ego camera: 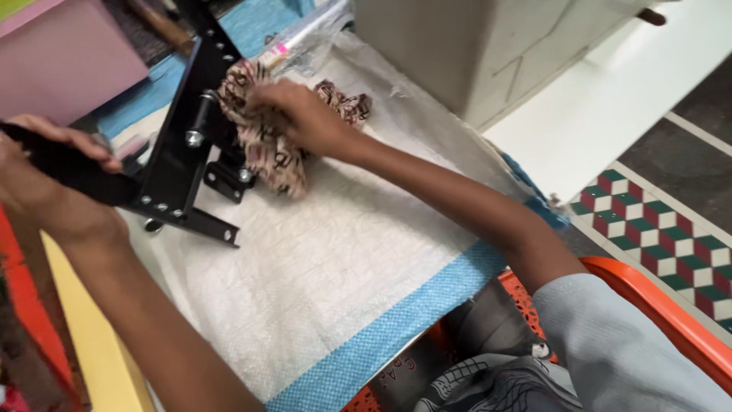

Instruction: The person wipes a metal TV wall mount bracket and several hand tools with a patterned cloth, then organizes them near a workbench.

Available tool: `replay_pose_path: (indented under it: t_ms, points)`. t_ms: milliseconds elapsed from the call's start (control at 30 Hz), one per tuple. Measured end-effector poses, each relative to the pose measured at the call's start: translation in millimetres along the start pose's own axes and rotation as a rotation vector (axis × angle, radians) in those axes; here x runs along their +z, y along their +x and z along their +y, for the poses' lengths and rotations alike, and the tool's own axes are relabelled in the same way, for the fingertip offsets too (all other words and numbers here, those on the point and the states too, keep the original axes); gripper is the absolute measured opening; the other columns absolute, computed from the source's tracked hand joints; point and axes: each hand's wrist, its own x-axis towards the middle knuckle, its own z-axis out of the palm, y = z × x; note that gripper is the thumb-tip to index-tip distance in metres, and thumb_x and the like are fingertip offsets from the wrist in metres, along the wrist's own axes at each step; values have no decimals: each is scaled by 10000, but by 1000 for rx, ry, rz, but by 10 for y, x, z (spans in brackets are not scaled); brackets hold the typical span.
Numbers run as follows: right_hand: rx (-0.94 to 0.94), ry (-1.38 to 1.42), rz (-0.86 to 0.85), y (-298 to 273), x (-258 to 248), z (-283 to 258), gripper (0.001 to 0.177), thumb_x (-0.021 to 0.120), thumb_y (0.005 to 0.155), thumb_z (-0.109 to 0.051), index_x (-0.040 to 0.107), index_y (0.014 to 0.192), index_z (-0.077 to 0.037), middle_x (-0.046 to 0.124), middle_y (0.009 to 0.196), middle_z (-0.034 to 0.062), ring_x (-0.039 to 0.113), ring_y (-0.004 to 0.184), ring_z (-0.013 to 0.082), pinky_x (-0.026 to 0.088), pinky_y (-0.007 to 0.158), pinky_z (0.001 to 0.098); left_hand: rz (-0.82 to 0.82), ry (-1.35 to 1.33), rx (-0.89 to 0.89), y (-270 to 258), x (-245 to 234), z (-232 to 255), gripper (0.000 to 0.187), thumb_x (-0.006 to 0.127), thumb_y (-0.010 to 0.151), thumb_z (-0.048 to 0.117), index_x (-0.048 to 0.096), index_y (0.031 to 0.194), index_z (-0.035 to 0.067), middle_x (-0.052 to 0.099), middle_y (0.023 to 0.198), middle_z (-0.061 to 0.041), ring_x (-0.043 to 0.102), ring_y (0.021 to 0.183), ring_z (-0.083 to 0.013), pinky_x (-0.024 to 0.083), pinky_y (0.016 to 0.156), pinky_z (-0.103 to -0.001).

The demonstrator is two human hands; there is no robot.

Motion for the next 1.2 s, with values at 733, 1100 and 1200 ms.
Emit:
replay_pose_path:
  t_ms: [733,1100,1200]
  points:
    - [248,-35,-229,-156,643,783,541,661,882,-109,565,1407,-23,611,1361,225,533,1291,385,409,1131,489,109,17,64,-14,379,264,599,541,1101,612,484,936,39,494,806,-71,507,633,-170,440,578,-296]
    - [408,269,-133,357,-115,-493,387,667,898,-162,575,1261,-63,748,1102,142,785,942,270,614,818,392,-12,-129,-78,36,450,376,636,526,1027,730,454,917,108,342,621,13,329,557,-117,311,573,-265]
    - [-203,206,201,470,197,-1303,381,721,906,-103,609,1258,-9,647,1264,218,624,1223,361,515,1038,461,24,-118,-74,108,398,252,626,491,1042,712,487,913,99,389,683,0,381,562,-127,337,567,-273]
